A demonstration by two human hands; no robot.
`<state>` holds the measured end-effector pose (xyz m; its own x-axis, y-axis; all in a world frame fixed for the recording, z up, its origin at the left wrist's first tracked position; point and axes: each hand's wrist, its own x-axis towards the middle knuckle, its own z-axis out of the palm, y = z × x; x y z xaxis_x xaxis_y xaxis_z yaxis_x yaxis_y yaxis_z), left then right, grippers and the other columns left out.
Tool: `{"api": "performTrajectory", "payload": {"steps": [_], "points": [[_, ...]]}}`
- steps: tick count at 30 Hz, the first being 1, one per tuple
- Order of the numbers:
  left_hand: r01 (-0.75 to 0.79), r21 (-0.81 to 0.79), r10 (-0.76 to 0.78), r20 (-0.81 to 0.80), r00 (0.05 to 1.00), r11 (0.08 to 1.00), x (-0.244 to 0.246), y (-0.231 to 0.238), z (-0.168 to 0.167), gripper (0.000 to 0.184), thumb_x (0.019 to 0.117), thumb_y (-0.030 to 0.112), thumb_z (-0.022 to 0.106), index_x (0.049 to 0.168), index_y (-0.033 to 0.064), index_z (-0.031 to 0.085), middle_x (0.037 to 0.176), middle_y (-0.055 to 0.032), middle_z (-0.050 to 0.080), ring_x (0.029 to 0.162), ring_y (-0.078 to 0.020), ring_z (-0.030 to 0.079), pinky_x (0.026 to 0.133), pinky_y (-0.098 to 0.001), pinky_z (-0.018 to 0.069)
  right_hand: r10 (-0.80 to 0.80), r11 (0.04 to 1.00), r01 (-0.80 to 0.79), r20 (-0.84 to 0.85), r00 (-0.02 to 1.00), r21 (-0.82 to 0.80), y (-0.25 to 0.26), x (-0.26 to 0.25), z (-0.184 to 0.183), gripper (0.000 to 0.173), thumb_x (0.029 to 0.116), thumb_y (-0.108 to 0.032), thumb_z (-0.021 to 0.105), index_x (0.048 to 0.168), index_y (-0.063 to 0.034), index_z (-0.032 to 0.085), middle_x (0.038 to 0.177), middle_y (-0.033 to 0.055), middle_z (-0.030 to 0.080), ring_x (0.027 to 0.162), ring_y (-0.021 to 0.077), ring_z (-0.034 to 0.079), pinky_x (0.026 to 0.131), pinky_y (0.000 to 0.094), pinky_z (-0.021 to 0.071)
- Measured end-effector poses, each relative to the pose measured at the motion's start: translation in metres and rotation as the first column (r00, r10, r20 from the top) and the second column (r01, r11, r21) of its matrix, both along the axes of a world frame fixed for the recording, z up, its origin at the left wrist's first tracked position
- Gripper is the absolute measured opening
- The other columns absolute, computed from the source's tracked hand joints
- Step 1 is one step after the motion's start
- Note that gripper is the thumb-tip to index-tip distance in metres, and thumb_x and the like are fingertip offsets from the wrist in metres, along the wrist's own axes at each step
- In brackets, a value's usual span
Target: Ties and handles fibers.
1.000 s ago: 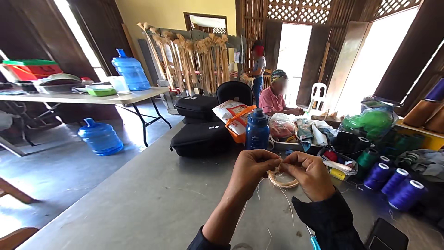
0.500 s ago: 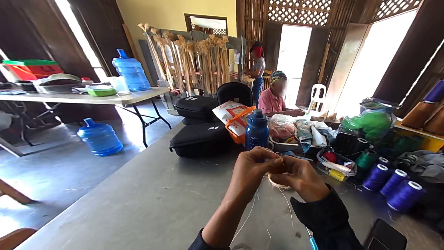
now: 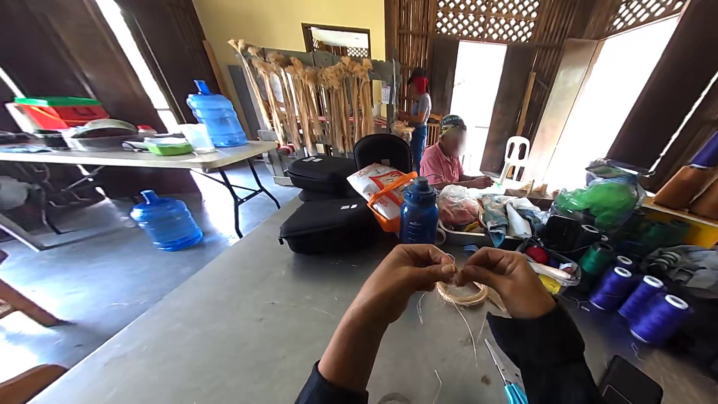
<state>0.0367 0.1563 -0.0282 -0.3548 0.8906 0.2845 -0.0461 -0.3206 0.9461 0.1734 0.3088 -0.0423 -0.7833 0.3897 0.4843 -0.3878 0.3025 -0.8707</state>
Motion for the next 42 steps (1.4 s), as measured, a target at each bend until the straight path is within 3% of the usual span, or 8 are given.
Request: {"api": "performTrajectory", "payload": {"steps": [4, 7, 11, 14, 20, 24, 34, 42], "points": [[0.111, -0.015, -0.109, 0.076, 0.991, 0.994, 0.001, -0.001, 0.001, 0.022, 0.0969, -0.003, 0.053, 0.084, 0.0078, 0.067, 0.089, -0.0078, 0.078, 0.082, -0.0130, 0.076, 0.075, -0.0251, 0.0620, -0.205, 0.949, 0.219, -0.085, 0.975, 0.225, -0.005, 0.007, 0.005, 0.003, 0.0909, 0.000, 0.066, 0.090, -0.0011, 0.069, 0.074, -0.0030, 0.070, 0.062, 0.0014, 0.067, 0.062, 0.0184, 0.0602], [0.116, 0.000, -0.116, 0.089, 0.989, 0.993, 0.001, -0.002, 0.002, 0.022, 0.0965, -0.004, 0.052, 0.084, 0.0072, 0.066, 0.084, -0.0074, 0.077, 0.076, -0.0126, 0.075, 0.072, -0.0247, 0.0623, -0.278, 0.878, 0.339, -0.216, 0.936, 0.338, -0.008, 0.007, 0.004, 0.006, 0.0912, -0.005, 0.067, 0.091, -0.0008, 0.072, 0.076, -0.0022, 0.070, 0.057, -0.0038, 0.060, 0.052, 0.0124, 0.0516], [0.110, 0.009, -0.111, 0.057, 0.992, 0.994, -0.002, -0.007, 0.005, 0.023, 0.0951, -0.004, 0.053, 0.083, 0.0093, 0.067, 0.079, -0.0024, 0.075, 0.071, -0.0079, 0.073, 0.068, -0.0217, 0.0610, -0.308, 0.750, 0.503, -0.446, 0.840, 0.429, -0.002, 0.005, 0.001, 0.011, 0.0916, -0.007, 0.069, 0.092, 0.0020, 0.075, 0.087, 0.0045, 0.075, 0.075, -0.0012, 0.068, 0.072, 0.0129, 0.0571], [0.144, 0.029, -0.145, 0.044, 0.988, 0.989, -0.007, -0.010, 0.004, 0.023, 0.0940, -0.004, 0.054, 0.083, 0.0105, 0.068, 0.079, -0.0016, 0.075, 0.071, -0.0068, 0.072, 0.067, -0.0209, 0.0605, -0.317, 0.738, 0.557, -0.533, 0.784, 0.380, 0.001, 0.003, 0.001, 0.011, 0.0913, -0.006, 0.070, 0.092, 0.0040, 0.075, 0.088, 0.0046, 0.074, 0.075, -0.0017, 0.067, 0.071, 0.0129, 0.0572], [0.351, 0.107, -0.349, -0.037, 0.936, 0.930, -0.016, -0.007, -0.004, 0.018, 0.0948, 0.002, 0.061, 0.088, 0.0142, 0.073, 0.082, 0.0011, 0.075, 0.071, -0.0039, 0.071, 0.065, -0.0187, 0.0587, -0.304, 0.951, 0.299, -0.376, 0.875, -0.075, -0.019, -0.010, -0.003, 0.009, 0.0966, 0.002, 0.060, 0.096, 0.0007, 0.068, 0.076, -0.0033, 0.071, 0.049, -0.0018, 0.057, 0.044, 0.0144, 0.0485], [0.318, 0.077, -0.315, -0.049, 0.948, 0.945, -0.014, -0.003, -0.004, 0.019, 0.0955, 0.001, 0.058, 0.089, 0.0136, 0.071, 0.082, 0.0023, 0.074, 0.069, -0.0031, 0.069, 0.062, -0.0182, 0.0577, -0.182, 0.900, 0.102, -0.153, 0.971, -0.425, -0.039, -0.017, -0.001, 0.015, 0.1000, 0.004, 0.056, 0.092, 0.0025, 0.069, 0.066, 0.0022, 0.068, 0.042, 0.0004, 0.050, 0.037, 0.0150, 0.0417], [0.036, 0.063, -0.037, 0.015, 0.999, 0.997, -0.005, -0.001, -0.001, 0.018, 0.0957, -0.001, 0.057, 0.085, 0.0080, 0.068, 0.076, 0.0013, 0.070, 0.067, -0.0040, 0.067, 0.062, -0.0186, 0.0568, -0.188, 0.982, 0.189, -0.060, 0.980, 0.013, -0.036, -0.005, 0.003, 0.012, 0.0924, 0.004, 0.066, 0.099, 0.0017, 0.076, 0.074, -0.0027, 0.073, 0.046, -0.0041, 0.052, 0.041, 0.0131, 0.0437], [-0.104, 0.038, 0.105, -0.016, 0.994, 0.994, 0.004, 0.003, 0.001, 0.016, 0.0951, -0.006, 0.060, 0.086, 0.0044, 0.068, 0.073, 0.0007, 0.070, 0.064, -0.0041, 0.067, 0.062, -0.0183, 0.0573, -0.208, 0.977, 0.213, -0.140, 0.968, 0.022, -0.034, -0.008, 0.001, 0.011, 0.0886, 0.003, 0.071, 0.098, 0.0012, 0.077, 0.079, -0.0025, 0.075, 0.058, -0.0061, 0.059, 0.053, 0.0109, 0.0489]]}}
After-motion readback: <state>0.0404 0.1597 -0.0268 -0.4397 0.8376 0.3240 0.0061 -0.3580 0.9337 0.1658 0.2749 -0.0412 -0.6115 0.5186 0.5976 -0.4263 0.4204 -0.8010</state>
